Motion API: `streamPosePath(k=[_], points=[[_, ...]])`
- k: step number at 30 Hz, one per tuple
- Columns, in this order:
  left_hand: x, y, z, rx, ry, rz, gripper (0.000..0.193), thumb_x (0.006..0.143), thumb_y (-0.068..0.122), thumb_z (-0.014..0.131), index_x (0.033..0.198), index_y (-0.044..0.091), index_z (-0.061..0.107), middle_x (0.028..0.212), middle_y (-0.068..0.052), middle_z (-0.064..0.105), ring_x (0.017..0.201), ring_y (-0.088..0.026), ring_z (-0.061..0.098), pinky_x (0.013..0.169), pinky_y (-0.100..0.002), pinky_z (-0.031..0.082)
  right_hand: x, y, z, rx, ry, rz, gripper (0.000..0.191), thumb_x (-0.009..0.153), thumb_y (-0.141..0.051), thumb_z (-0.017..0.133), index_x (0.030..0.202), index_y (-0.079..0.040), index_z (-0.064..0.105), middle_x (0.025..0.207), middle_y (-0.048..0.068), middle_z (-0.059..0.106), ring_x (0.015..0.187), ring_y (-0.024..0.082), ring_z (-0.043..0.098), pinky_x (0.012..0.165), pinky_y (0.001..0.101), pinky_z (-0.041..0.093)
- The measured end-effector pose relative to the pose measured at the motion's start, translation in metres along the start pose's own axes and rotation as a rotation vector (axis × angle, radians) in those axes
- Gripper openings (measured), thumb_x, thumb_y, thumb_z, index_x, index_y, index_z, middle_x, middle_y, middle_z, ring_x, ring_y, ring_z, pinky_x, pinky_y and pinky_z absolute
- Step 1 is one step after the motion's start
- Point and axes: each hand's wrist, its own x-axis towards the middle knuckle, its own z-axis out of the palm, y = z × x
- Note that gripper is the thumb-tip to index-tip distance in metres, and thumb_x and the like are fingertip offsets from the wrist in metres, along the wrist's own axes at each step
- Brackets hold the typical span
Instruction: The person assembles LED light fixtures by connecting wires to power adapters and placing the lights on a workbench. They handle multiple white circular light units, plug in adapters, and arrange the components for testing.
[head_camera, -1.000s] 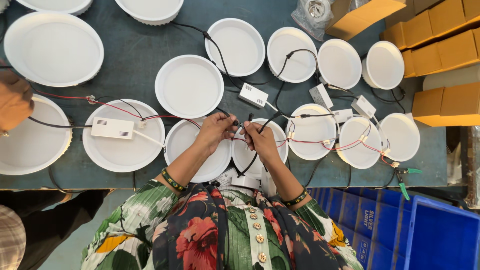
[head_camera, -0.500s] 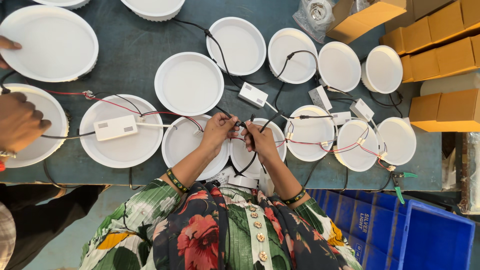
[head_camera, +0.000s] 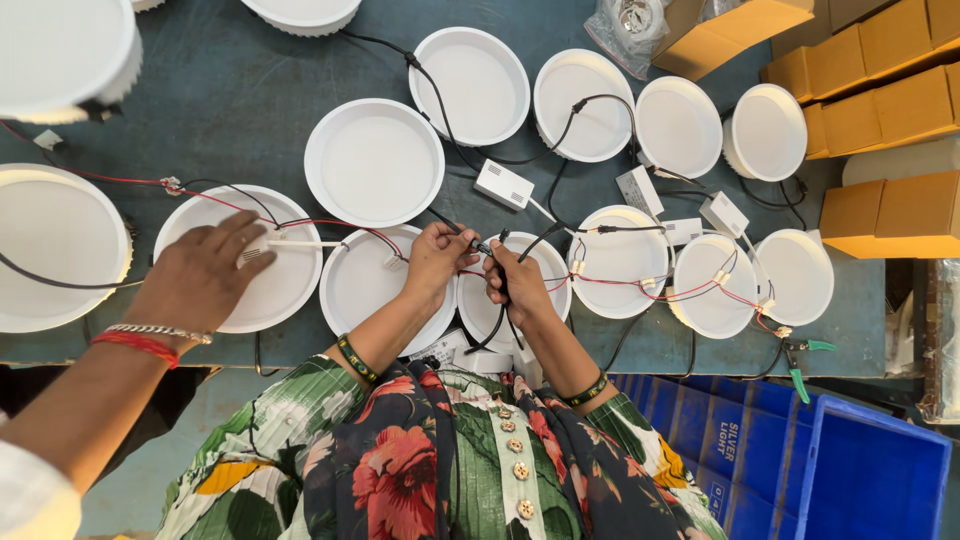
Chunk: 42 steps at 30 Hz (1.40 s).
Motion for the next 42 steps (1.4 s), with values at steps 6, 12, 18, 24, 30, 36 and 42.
streamPosePath(k=[6,12,18,24,30,36,42], points=[[-0.002,-0.001,0.004,0.018,0.040,0.054,0.021,0.094,0.013,0.071,0.106,0.003,0.056,0.097,-0.008,0.070,0.085,-0.014,0.070,0.075,-0.031,0.063,-0.001,0.003,0.003,-0.069,0.007,-0.060,0.043,0.100,-0.040,0.061,0.078,-0.003,0.062,0.055,0.001,0.052,0.040,0.014,0.051,0.037,0.0242,0.031],[-0.009,0.001,0.010,0.118,0.090,0.095,0.020,0.095,0.013,0.071,0.104,0.004,0.056,0.094,-0.006,0.067,0.085,-0.013,0.069,0.074,-0.031,0.063,0.000,0.007,0.006,-0.086,-0.011,-0.121,0.045,0.102,-0.040,0.060,0.079,-0.002,0.063,0.057,0.001,0.053,0.041,0.013,0.052,0.039,0.0250,0.037],[-0.012,0.000,0.014,0.113,0.123,0.137,0.020,0.095,0.011,0.070,0.102,0.004,0.052,0.094,-0.005,0.064,0.085,-0.011,0.067,0.077,-0.029,0.063,0.004,0.010,0.009,-0.122,-0.010,-0.137,0.044,0.103,-0.041,0.058,0.079,-0.004,0.061,0.057,-0.001,0.051,0.042,0.013,0.052,0.038,0.0242,0.032],[-0.012,-0.004,0.015,0.163,0.177,0.175,0.021,0.095,0.009,0.070,0.102,0.003,0.051,0.095,-0.006,0.062,0.082,-0.011,0.066,0.072,-0.027,0.061,0.009,0.015,0.011,-0.120,-0.005,-0.133,0.042,0.105,-0.039,0.056,0.079,-0.005,0.060,0.059,-0.002,0.049,0.043,0.011,0.052,0.039,0.0248,0.033],[-0.009,-0.010,0.013,0.142,0.180,0.187,0.022,0.095,0.008,0.070,0.102,0.003,0.050,0.095,-0.008,0.063,0.081,-0.011,0.067,0.072,-0.026,0.062,0.011,0.016,0.015,-0.097,0.004,-0.151,0.042,0.105,-0.037,0.056,0.080,-0.004,0.059,0.059,-0.001,0.049,0.043,0.012,0.051,0.038,0.0247,0.031],[0.000,-0.007,0.001,0.042,0.088,0.107,0.022,0.099,0.012,0.068,0.108,0.002,0.051,0.096,-0.013,0.064,0.076,-0.018,0.064,0.067,-0.033,0.055,0.015,0.012,0.012,-0.187,-0.055,-0.159,0.047,0.106,-0.042,0.050,0.084,-0.002,0.063,0.061,0.004,0.057,0.045,0.017,0.060,0.040,0.0267,0.038],[-0.009,0.011,-0.003,-0.143,0.025,-0.122,0.021,0.097,0.011,0.064,0.112,0.002,0.054,0.110,-0.014,0.069,0.096,-0.023,0.072,0.090,-0.037,0.061,0.015,0.015,-0.028,-0.101,0.010,-0.130,0.049,0.104,-0.043,0.047,0.098,0.000,0.069,0.080,0.010,0.073,0.066,0.019,0.071,0.056,0.0293,0.055]])
